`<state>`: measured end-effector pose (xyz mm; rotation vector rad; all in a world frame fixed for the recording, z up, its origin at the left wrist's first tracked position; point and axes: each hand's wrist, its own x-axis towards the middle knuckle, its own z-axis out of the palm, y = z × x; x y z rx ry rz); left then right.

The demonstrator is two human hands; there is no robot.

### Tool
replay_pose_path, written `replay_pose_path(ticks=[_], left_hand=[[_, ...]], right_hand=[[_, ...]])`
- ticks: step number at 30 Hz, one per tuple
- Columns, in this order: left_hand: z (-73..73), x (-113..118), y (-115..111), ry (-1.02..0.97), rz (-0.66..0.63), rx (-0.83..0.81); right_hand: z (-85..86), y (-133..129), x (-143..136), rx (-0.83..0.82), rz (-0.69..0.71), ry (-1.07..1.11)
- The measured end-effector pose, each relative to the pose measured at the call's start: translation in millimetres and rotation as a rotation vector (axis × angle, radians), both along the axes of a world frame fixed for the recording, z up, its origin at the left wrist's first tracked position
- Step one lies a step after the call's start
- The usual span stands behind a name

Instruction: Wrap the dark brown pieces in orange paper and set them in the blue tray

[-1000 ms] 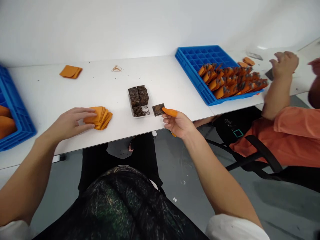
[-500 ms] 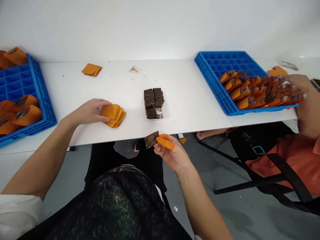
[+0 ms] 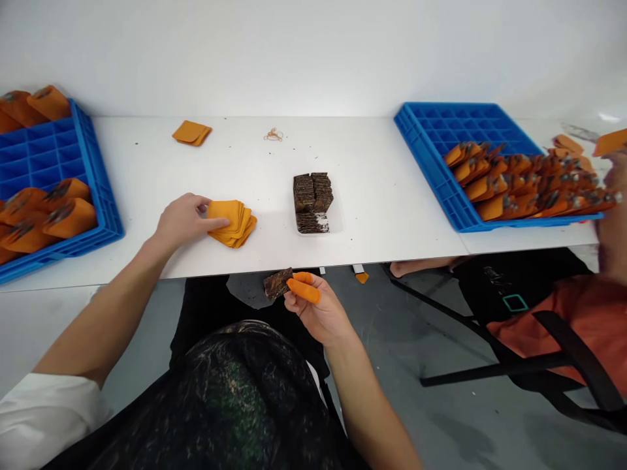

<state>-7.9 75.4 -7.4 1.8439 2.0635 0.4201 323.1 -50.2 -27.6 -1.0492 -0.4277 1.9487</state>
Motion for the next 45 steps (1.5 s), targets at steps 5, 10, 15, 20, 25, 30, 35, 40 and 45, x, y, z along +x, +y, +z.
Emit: replay_pose_path(ticks=[5,10,15,20,25,30,35,40,45], left_hand=[[-8.8,9.3,-8.7,-0.113,0.022,0.131],[-4.9,7.9,-15.1,-0.408,0.098,0.140],[8.3,1.6,-32.3,-0.869,0.122,0.011],[13.7,18.6,-77.1,-0.981,0.089,0.097],[16.6,37.8,-102.9,-0.972,0.061,0.213],[17.2,33.9,-107.8,-0.944,-0.096,0.231],[0.2,25.2,-115.2,-0.918,-0.100,0.257],[-11.3,23.9,-115.9,-0.997,-0.081,0.384],[-8.5,25.3,-115.1,-1.037,-0.051,0.410]], right_hand=[[-2.5,-5.0,-1.7,-0.034,-0.008,0.021],[-7.4,-7.7,1.8,-0.045,-0.031,0.044],[1.2,-2.8,-6.4,0.021,-0.021,0.077],[22.4,12.0,-45.0,0.127,0.094,0.173],[22.9,26.1,-81.0,0.136,0.121,0.288],[15.1,32.2,-92.3,0.071,0.151,0.300],[13.1,30.9,-95.5,0.073,0.181,0.339],[15.2,29.3,-97.5,0.116,0.211,0.325],[27.5,30.3,-91.3,0.231,0.116,0.168]])
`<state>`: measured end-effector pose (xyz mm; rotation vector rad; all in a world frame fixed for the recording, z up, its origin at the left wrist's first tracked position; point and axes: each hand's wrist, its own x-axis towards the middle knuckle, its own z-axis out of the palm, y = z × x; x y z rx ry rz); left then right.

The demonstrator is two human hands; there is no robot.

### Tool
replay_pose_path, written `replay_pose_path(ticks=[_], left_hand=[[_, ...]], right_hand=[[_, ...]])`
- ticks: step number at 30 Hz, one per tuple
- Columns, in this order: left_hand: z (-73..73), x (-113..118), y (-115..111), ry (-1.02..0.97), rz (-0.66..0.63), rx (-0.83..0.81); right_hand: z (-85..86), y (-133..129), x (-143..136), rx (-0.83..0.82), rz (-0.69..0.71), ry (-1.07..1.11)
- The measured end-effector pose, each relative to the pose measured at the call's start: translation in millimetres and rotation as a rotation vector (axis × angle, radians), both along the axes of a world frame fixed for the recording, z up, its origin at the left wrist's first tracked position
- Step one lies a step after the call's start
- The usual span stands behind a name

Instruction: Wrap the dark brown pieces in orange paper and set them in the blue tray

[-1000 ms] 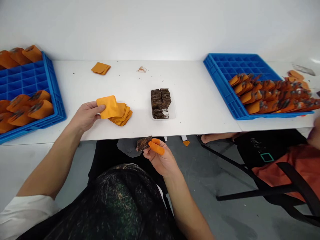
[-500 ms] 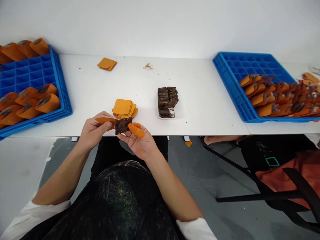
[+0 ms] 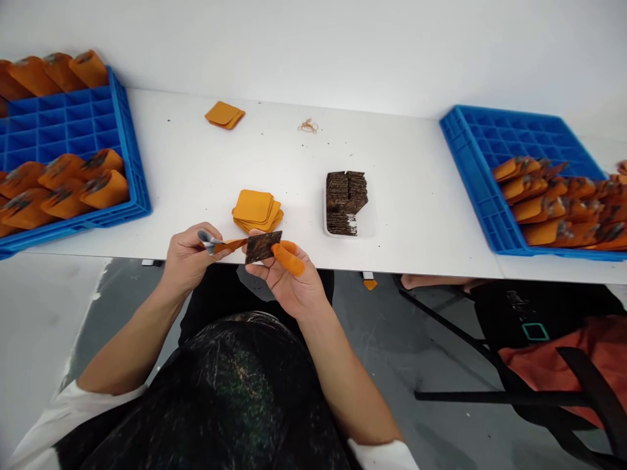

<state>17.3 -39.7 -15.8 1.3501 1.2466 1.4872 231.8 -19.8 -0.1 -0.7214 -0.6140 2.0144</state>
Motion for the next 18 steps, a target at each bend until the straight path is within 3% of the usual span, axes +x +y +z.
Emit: replay_pose_path(ticks=[4,9,18], left_hand=[[4.6,1.4,-1.8,0.154,0.028,0.020],[9.8,3.9,-3.9,0.320,0.043,0.106],[19.7,-1.1,-11.7,0.469,0.069,0.165]], right_hand=[[29.0,-2.6,8.9,0.332,-0.218,-0.269],[65.5,-4.9,8.9,0.843,-0.261,-0.594],[70.0,6.9,10.5,1.490,-0.252,-1.117]])
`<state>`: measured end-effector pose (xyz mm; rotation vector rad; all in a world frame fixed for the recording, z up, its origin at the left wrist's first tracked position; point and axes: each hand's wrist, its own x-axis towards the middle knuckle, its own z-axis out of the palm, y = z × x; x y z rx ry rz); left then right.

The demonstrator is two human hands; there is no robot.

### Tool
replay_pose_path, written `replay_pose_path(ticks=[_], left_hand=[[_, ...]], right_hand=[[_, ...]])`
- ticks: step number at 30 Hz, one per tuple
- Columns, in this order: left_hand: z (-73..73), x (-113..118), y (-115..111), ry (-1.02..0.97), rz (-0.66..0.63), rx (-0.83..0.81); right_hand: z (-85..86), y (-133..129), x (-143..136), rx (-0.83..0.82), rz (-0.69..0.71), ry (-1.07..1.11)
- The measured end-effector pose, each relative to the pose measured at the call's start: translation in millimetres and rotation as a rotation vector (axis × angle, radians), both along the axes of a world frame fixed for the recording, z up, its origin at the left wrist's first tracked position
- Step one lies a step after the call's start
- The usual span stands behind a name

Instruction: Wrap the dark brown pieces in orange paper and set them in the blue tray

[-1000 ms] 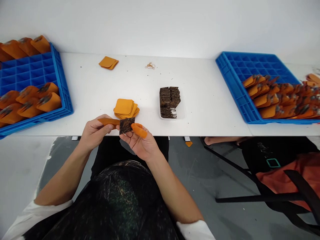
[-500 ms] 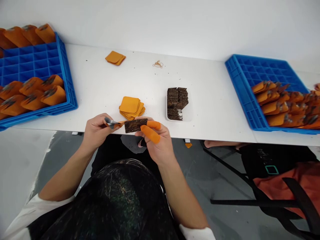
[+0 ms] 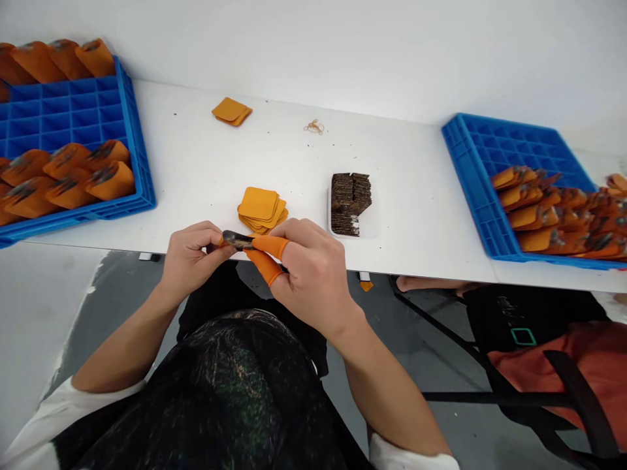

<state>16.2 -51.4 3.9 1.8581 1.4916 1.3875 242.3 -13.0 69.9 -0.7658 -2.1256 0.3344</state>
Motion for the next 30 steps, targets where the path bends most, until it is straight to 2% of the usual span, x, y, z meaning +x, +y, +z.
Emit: replay_pose_path(ticks=[4,9,12,15,19,23,30], left_hand=[[2.4,-0.8,-1.9,0.111,-0.002,0.080],[-0.5,-2.0,-1.8,0.195,-0.025,0.198],[-1.3,-4.9,-1.6,0.140,-0.040,0.179],[0.6,-7.3,-1.7,0.051,-0.085,0.134],[4.0,-8.0,-2.1,-0.028,-0.147,0.094],[8.4,-9.1,-3.2,-0.088,-0.146,0.099],[18.2,-11.7,-1.3,-0.014,-0.102,0.133]], right_hand=[[4.5,3.6,0.3,0.166,-0.042,-0.206],[9.5,5.9,-0.8,0.210,-0.047,-0.413],[8.8,8.0,2.6,0.091,-0.017,-0.310],[1.9,11.1,5.6,-0.169,0.041,-0.106],[-11.3,12.9,3.3,-0.470,0.100,0.016],[-16.1,12.6,0.5,-0.518,0.096,0.092],[-14.1,15.2,3.3,-0.465,0.096,0.111]])
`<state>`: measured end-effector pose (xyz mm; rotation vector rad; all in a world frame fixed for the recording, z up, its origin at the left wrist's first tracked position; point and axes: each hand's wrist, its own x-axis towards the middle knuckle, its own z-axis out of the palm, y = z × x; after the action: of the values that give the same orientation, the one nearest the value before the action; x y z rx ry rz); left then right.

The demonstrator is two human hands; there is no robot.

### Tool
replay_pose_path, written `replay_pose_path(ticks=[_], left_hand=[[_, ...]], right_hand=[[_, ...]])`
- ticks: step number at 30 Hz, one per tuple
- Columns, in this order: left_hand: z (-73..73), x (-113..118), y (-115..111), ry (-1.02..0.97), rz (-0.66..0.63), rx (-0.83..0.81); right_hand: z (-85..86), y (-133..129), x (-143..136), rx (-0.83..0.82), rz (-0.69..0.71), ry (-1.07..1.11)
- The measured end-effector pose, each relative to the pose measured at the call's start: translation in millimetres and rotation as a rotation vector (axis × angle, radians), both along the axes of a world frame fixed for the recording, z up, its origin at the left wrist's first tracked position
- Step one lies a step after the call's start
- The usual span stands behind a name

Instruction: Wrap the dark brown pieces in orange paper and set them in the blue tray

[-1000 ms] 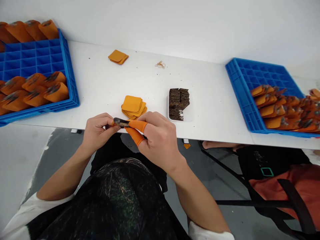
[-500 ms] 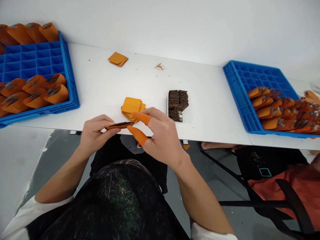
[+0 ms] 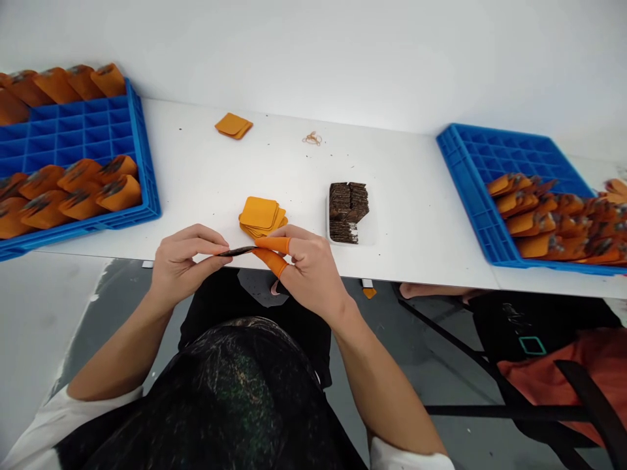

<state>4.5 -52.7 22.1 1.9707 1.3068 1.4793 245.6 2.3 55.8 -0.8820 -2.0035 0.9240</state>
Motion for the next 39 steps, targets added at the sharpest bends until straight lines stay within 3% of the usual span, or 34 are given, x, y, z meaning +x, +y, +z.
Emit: replay_pose_path(ticks=[14,22,32,39], left_hand=[[3.9,0.3,4.8,-0.033,0.007,0.041],[3.7,-3.2,4.5,-0.006,0.033,0.036],[18.1,-3.8,3.4,0.199,0.011,0.147],[20.1,-1.6,1.2,0.314,0.075,0.240]], right_hand=[[-0.7,1.0,1.1,0.032,-0.031,0.021],[-0.9,5.6,-1.2,0.158,-0.033,0.010],[-9.1,4.0,-1.3,0.352,-0.054,-0.147],[-16.9,2.3,-3.5,0.350,-0.096,-0.211]])
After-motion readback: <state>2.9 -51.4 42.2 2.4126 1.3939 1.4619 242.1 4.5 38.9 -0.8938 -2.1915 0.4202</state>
